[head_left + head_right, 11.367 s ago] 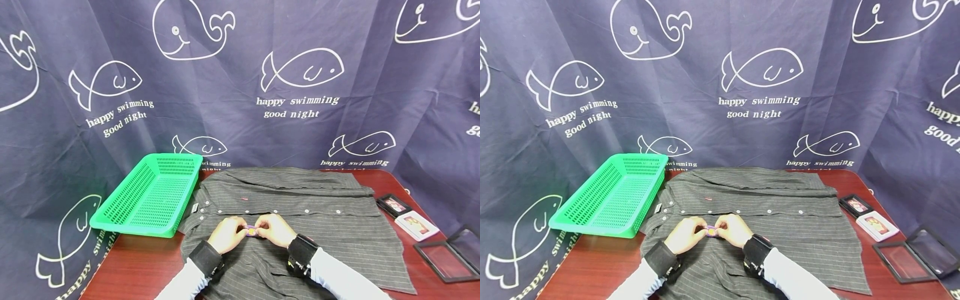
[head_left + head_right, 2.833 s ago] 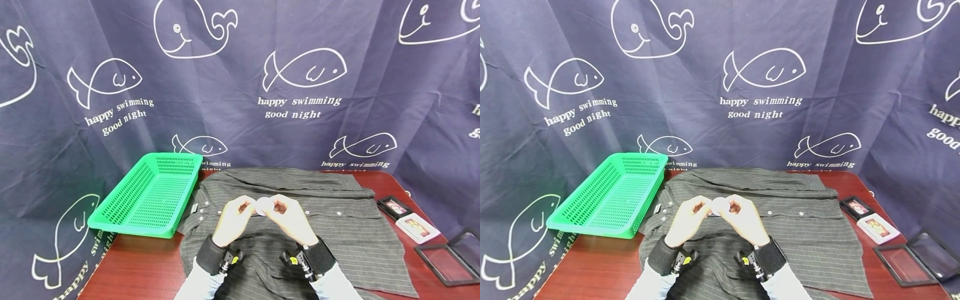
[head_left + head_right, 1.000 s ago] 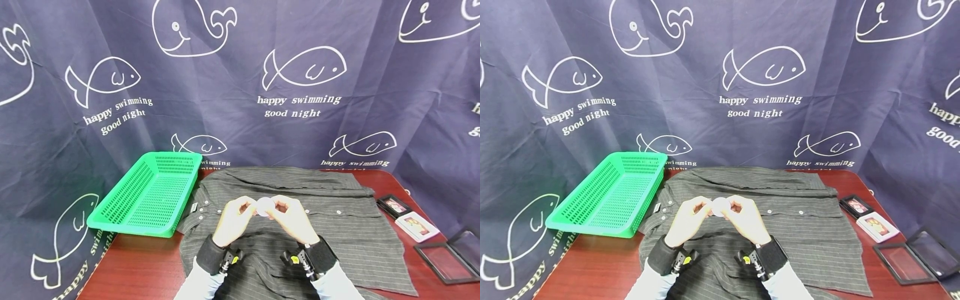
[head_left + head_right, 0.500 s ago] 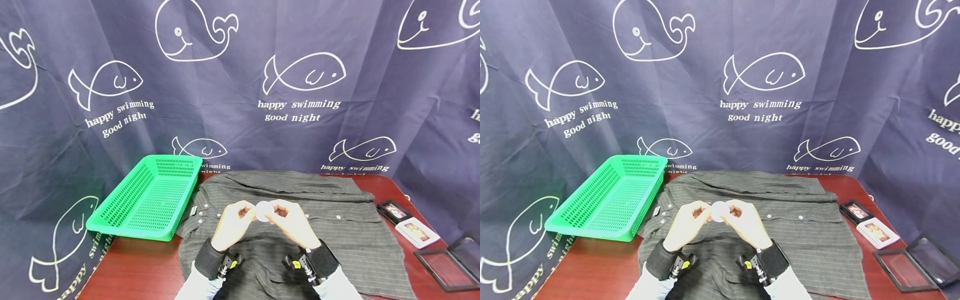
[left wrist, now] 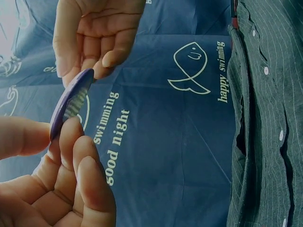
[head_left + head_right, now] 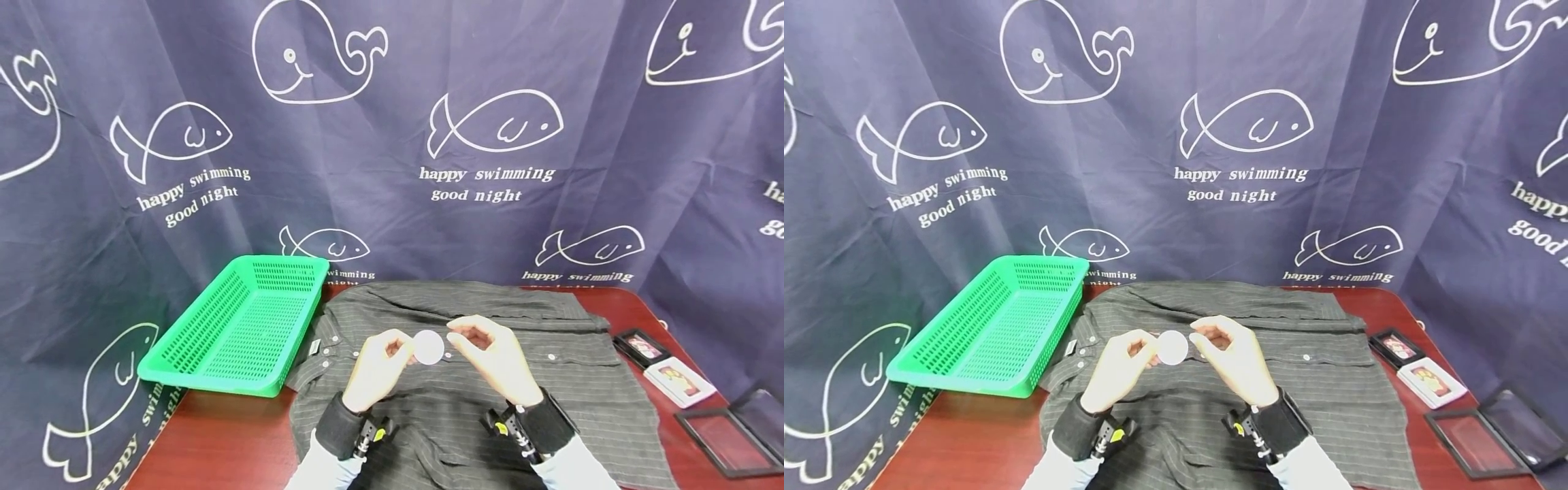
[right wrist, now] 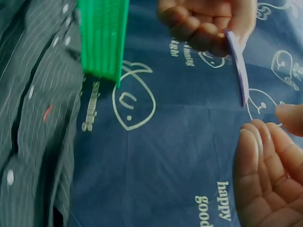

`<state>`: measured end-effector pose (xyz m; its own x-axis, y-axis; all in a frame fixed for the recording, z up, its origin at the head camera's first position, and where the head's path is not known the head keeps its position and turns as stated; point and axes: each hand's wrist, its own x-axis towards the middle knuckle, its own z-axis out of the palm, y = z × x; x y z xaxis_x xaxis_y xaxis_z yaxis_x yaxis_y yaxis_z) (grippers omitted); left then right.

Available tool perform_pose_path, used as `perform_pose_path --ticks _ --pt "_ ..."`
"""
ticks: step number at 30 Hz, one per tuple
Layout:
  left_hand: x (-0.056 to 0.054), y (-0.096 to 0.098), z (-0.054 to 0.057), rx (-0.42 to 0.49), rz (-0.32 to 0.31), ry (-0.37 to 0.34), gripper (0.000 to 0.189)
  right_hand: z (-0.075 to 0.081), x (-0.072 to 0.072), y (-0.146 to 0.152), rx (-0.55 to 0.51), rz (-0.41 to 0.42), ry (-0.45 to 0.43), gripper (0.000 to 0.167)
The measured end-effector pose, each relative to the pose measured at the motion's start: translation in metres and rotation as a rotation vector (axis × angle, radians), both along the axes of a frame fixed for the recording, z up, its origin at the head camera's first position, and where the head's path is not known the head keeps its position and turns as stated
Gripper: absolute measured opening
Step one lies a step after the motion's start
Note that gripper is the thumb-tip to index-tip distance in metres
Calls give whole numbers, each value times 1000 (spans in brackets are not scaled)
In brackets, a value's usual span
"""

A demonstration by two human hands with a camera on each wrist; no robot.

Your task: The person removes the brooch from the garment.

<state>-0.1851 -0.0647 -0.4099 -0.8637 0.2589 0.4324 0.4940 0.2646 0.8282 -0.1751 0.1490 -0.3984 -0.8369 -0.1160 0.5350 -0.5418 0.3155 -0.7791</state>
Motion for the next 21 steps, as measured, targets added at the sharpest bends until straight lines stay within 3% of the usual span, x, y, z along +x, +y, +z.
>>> perform_pose_path --ticks 4,9,12,17,21 --pt "2 -2 -1 12 -6 -17 12 -5 1 -1 110 -26 210 24" --pt "0 -3 -2 27 5 -31 12 -12 -2 -1 267 3 496 25" --pt "-1 -1 -2 40 11 -56 12 -15 -4 1 355 -1 561 15" --pt "0 3 1 72 -2 -102 12 -20 -6 2 443 -42 607 27" --pt "1 6 -1 93 -12 -128 14 -23 -7 -1 476 -74 704 26"
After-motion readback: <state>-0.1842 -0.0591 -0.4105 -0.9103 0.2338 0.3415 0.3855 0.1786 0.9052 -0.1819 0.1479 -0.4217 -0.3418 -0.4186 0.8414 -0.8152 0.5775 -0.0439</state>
